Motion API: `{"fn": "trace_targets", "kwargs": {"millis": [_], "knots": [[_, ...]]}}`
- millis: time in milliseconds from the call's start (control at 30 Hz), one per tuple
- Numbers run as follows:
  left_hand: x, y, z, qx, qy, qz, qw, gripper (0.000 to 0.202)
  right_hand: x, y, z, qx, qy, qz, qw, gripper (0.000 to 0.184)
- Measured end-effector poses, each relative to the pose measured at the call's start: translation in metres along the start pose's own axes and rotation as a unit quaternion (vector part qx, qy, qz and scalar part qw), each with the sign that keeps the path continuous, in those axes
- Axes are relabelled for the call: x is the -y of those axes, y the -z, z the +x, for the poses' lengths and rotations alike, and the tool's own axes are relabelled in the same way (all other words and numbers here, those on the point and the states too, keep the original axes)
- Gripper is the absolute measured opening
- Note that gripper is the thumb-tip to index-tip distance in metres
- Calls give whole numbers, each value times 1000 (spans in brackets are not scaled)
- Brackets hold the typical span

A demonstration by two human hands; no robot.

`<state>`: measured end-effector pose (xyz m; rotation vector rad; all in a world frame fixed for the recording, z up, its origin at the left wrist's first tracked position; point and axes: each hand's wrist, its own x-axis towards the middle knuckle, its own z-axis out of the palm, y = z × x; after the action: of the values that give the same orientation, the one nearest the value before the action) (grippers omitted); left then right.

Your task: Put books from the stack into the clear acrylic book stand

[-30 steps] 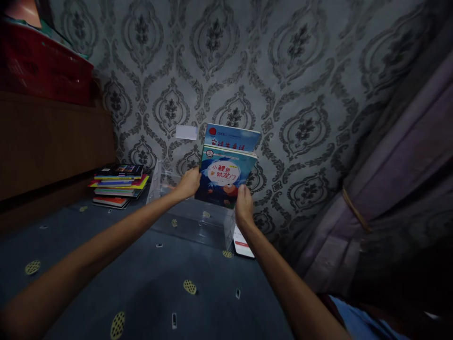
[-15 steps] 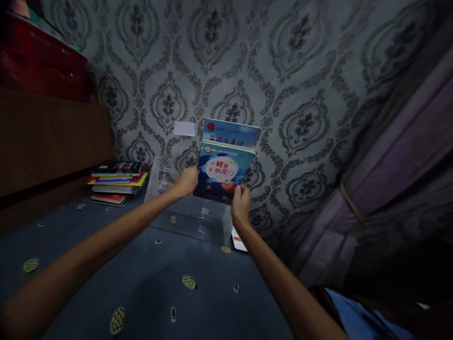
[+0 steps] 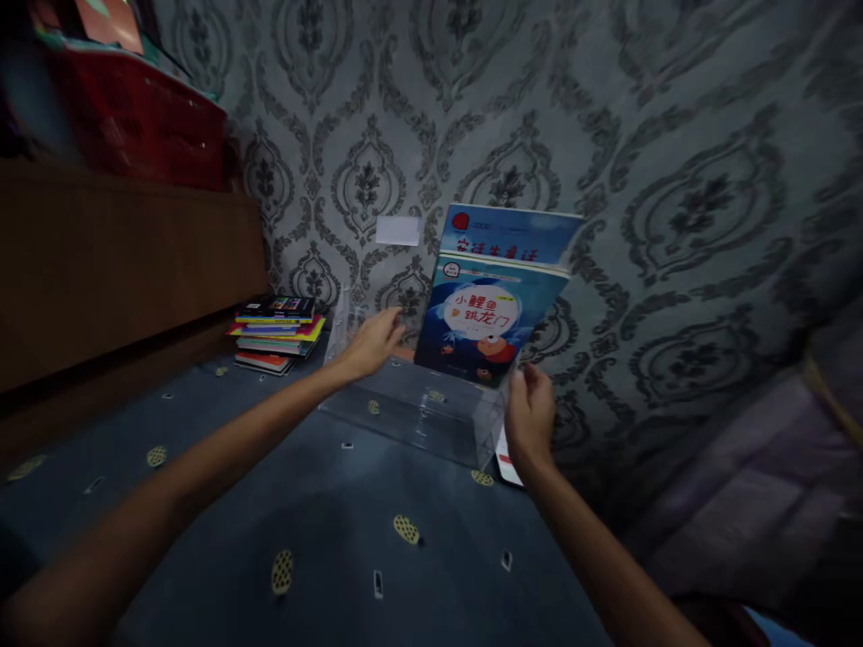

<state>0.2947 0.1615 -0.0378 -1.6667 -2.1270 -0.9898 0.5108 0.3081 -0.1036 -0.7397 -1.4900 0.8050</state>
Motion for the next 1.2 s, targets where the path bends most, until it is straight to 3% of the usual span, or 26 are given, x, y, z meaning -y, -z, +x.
{"fn": "trace_targets", "kwargs": {"millis": [100, 167, 267, 400, 467, 533, 733, 1033, 1200], "knots": [[48, 29, -25, -44, 31, 77, 996, 34, 0, 13, -37, 1, 17, -20, 1000, 55], [86, 49, -33, -56, 138, 175, 973, 36, 0, 18, -71, 61, 54, -50, 995, 50], [141, 69, -32, -48, 229, 219, 947, 40, -1, 15, -130, 186, 59, -66, 979, 42], [195, 67, -21, 13, 273, 249, 929, 47, 3, -3, -196, 357, 76, -66, 928, 38], [215, 59, -15, 42, 263, 258, 929, 54, 7, -11, -212, 424, 106, -50, 898, 34], [230, 51, -8, 66, 251, 265, 928, 59, 11, -16, -217, 449, 117, -37, 885, 32], [256, 43, 2, 105, 230, 288, 924, 61, 8, -19, -211, 436, 60, -41, 897, 38], [246, 69, -33, 113, 140, 344, 922, 47, 8, -19, -212, 440, 50, -27, 896, 40], [245, 62, -33, 99, 146, 364, 915, 50, 11, -21, -211, 443, 47, -19, 895, 43]]}}
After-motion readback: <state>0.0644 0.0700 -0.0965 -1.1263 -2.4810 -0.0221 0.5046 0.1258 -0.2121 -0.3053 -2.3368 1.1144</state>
